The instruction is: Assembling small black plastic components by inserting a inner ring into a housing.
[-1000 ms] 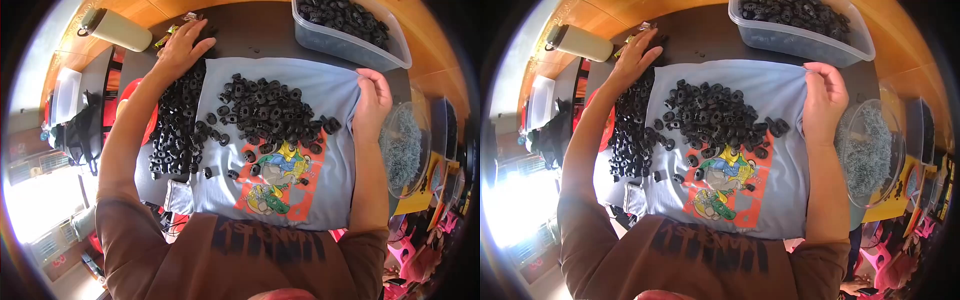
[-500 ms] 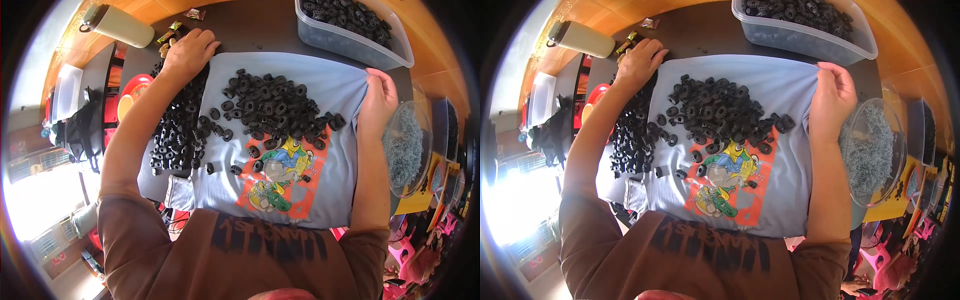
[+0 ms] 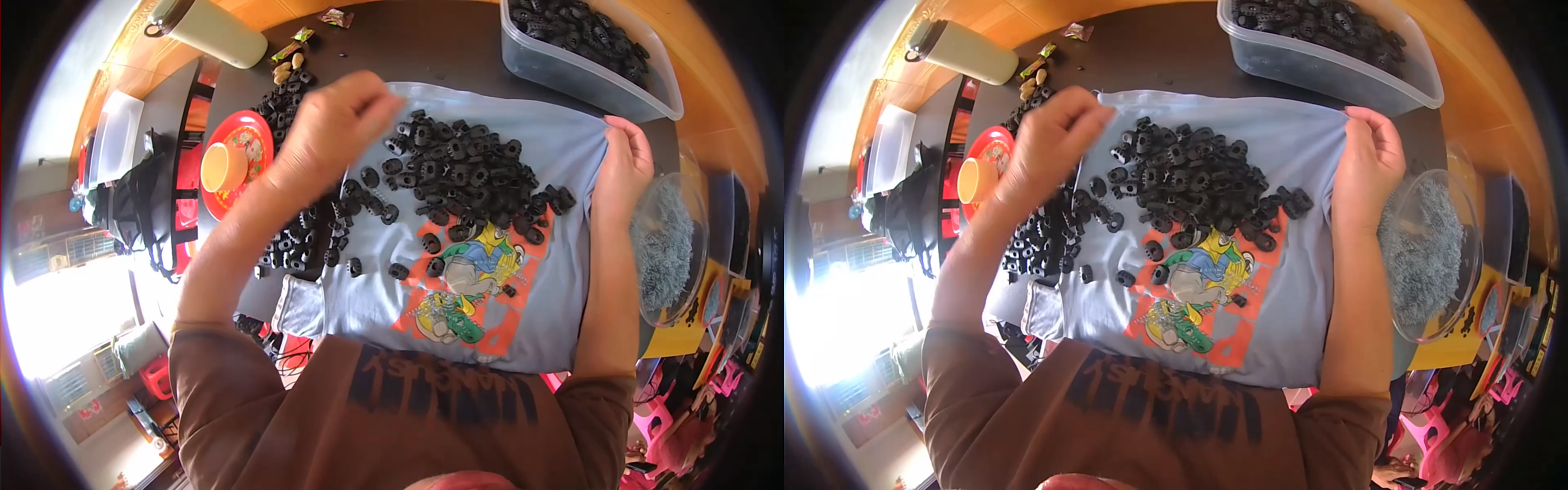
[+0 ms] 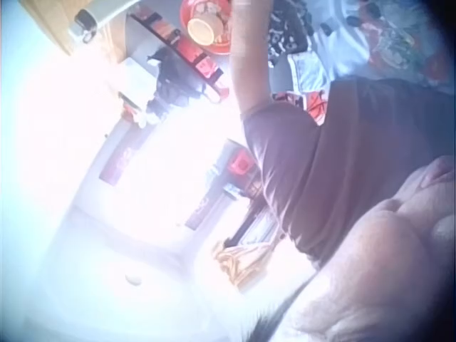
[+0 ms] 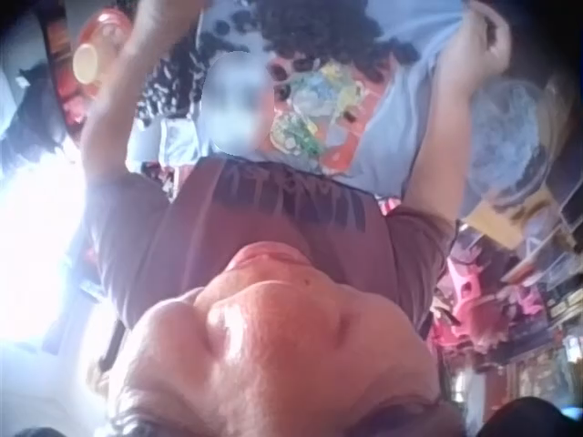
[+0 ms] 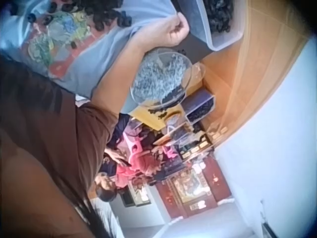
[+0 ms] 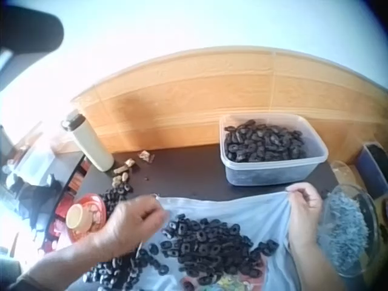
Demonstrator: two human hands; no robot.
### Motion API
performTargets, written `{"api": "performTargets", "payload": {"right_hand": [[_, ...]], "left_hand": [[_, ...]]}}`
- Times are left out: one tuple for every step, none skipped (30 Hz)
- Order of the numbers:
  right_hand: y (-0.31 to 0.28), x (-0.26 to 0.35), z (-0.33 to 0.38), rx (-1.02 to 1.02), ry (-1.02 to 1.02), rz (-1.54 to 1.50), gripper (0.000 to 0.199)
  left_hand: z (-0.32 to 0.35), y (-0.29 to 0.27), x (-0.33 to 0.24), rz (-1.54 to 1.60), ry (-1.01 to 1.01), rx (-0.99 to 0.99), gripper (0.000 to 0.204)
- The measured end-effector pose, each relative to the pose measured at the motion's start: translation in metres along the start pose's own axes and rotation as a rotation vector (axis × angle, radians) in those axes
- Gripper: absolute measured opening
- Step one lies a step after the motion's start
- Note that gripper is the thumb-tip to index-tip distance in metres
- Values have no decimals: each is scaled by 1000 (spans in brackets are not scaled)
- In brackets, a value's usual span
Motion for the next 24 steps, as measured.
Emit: {"api": "performTargets", "payload": {"right_hand": [[0,1,0,-1,-9,9,12],[0,1,0,-3,-19,19,12],[1,2,0,-2,-22,29,12],[1,2,0,-3,-26,39,12],[1,3,1,-5,-30,48,12],[1,3,1,-7,-25,43,12],[1,3,1,-9,-20,38,12],[1,3,1,-12,-14,33,12],[1,3,0,-9,-18,33,12],[1,3,0,-7,-21,33,12],[1,3,0,-4,-24,33,13],[1,2,0,-1,-11,32,13],[1,2,0,2,1,33,13],[1,1,1,6,13,33,13],[1,2,1,9,6,33,13],[1,2,1,13,-1,32,13],[1,2,1,17,-10,33,13],[1,2,1,23,-4,36,12],[0,2,1,29,3,41,12],[0,2,1,21,22,44,12],[0,2,0,35,7,47,12],[-1,2,0,36,4,47,13],[-1,1,0,37,0,47,13],[-1,1,0,40,3,51,13]], "left_hand": [[10,9,-14,77,52,67,17],[17,18,-27,61,116,118,21],[22,23,-38,45,257,147,25],[24,24,-44,-30,385,99,35],[23,21,-44,-64,414,50,32],[19,17,-40,-99,445,0,29],[14,12,-34,-135,476,-49,27],[7,5,-22,-200,432,-92,22],[3,-5,-8,-121,344,-117,21],[-5,-14,6,-212,311,-165,23],[-9,-25,19,-315,288,-169,25],[-12,-34,33,-467,238,-175,28],[-12,-40,46,-586,182,-213,31],[-12,-43,57,-653,179,-231,32],[-11,-45,67,-720,137,-238,34],[-11,-43,75,-758,145,-234,35],[-11,-42,80,-797,153,-231,36],[-11,-40,85,-835,120,-202,37],[-10,-38,85,-818,156,-219,38],[-9,-36,84,-803,151,-210,39],[-8,-34,81,-791,155,-202,40],[-5,-33,78,-731,144,-175,41],[-2,-32,73,-673,143,-150,42],[2,-30,68,-616,140,-124,43]]}}
Point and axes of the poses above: each hand's wrist, its own z-axis away from the middle knuckle, its own y-axis out of the palm, x = y × z, the point moved 3 cm from there along -z, towards the middle knuckle, and after that the axes turned 6 degrees about y, right-handed, at the moved point
